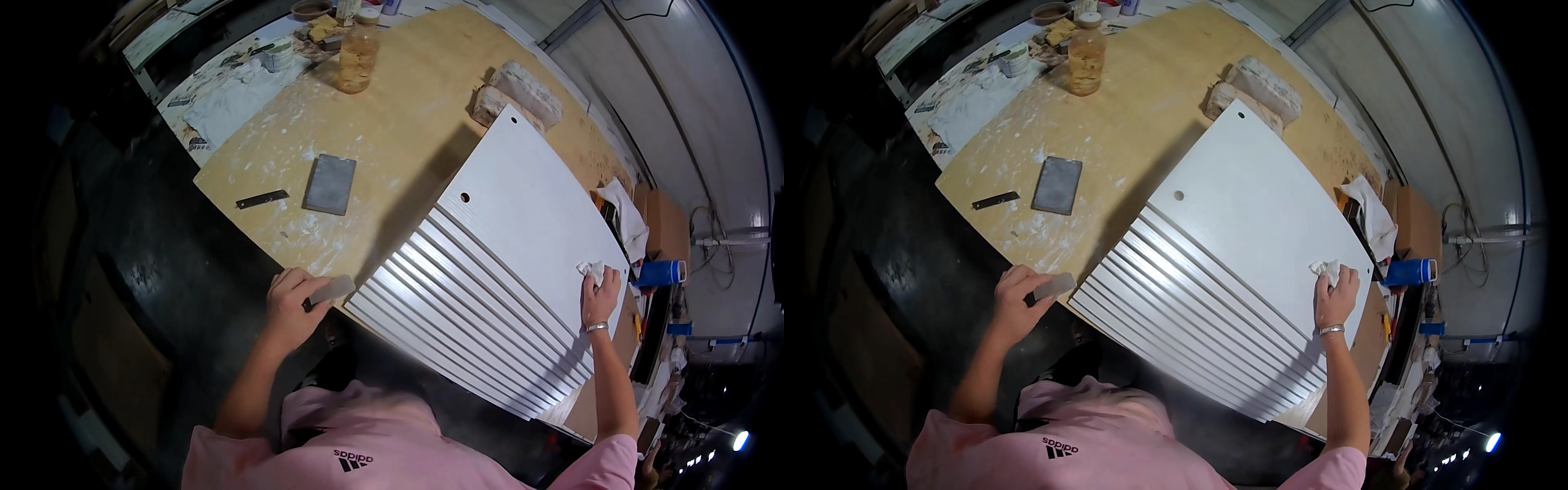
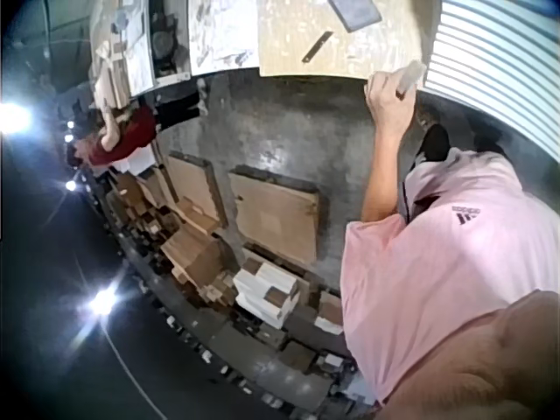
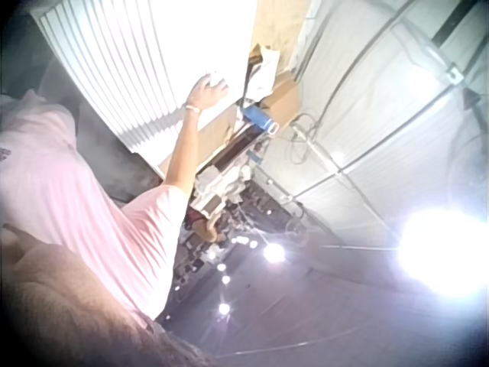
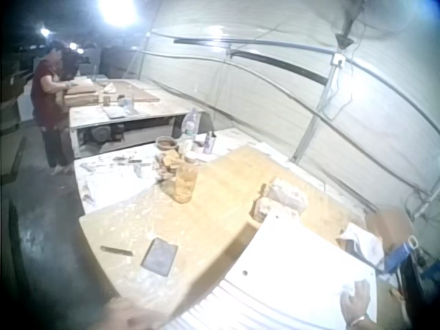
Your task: The person sands the surface and grooves of a white panel with a sanding block and wipes it with a cloth.
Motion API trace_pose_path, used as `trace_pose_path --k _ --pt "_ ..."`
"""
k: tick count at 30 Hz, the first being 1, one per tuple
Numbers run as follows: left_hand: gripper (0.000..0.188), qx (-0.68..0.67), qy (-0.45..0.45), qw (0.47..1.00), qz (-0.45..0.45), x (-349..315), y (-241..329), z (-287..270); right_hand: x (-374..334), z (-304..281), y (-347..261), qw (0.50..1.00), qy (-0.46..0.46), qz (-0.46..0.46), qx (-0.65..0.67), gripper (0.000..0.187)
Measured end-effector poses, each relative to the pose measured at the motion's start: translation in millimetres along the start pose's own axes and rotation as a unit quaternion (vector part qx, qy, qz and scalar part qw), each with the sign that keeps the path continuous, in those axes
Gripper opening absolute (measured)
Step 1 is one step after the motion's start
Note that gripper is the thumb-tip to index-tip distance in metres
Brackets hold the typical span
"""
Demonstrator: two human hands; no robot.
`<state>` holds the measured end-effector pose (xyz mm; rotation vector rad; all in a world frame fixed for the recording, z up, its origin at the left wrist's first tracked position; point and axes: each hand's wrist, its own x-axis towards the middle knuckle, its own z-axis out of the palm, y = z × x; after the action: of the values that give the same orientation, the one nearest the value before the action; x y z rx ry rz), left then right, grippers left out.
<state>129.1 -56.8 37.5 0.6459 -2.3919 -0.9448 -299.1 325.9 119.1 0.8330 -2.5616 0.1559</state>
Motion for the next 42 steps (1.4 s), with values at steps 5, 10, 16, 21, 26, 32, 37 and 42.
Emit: trace_pose_path --k 5,10,16,21,26,32,37,42 --pt "0.034 0.004 -0.021 0.999 -0.026 -19.2 -2.1 -4.8 0.5 -1.2 -1.0 1.000 -0.005 0.010 0.008 0.035" --pt "0.035 -0.025 0.058 0.996 -0.064 12.0 -9.4 -22.5 0.5 -1.0 1.4 1.000 -0.002 0.016 0.012 0.034" --pt "0.026 0.046 0.187 0.976 -0.101 105.6 -93.9 -48.9 -1.3 -2.8 -2.5 0.999 0.015 0.021 0.022 0.031" --pt "0.022 0.207 0.237 0.939 -0.135 171.2 -148.1 -81.3 0.8 -3.4 -11.0 0.999 0.014 0.019 0.036 0.030" --pt "0.022 0.319 0.228 0.904 -0.172 221.9 -195.1 -109.0 2.8 -7.4 -12.3 0.999 0.018 0.013 0.036 0.030" --pt "0.024 0.318 0.179 0.920 -0.143 236.5 -217.7 -100.1 4.7 -12.4 -15.6 0.999 0.020 0.023 0.037 0.030" --pt "0.029 0.271 0.292 0.917 -0.037 235.9 -216.9 -94.5 5.5 -11.0 -18.0 0.999 0.017 0.022 0.046 0.030" --pt "0.025 0.028 0.248 0.968 0.026 227.8 -103.2 -52.3 3.3 -11.0 -14.7 0.999 0.017 0.021 0.045 0.030"
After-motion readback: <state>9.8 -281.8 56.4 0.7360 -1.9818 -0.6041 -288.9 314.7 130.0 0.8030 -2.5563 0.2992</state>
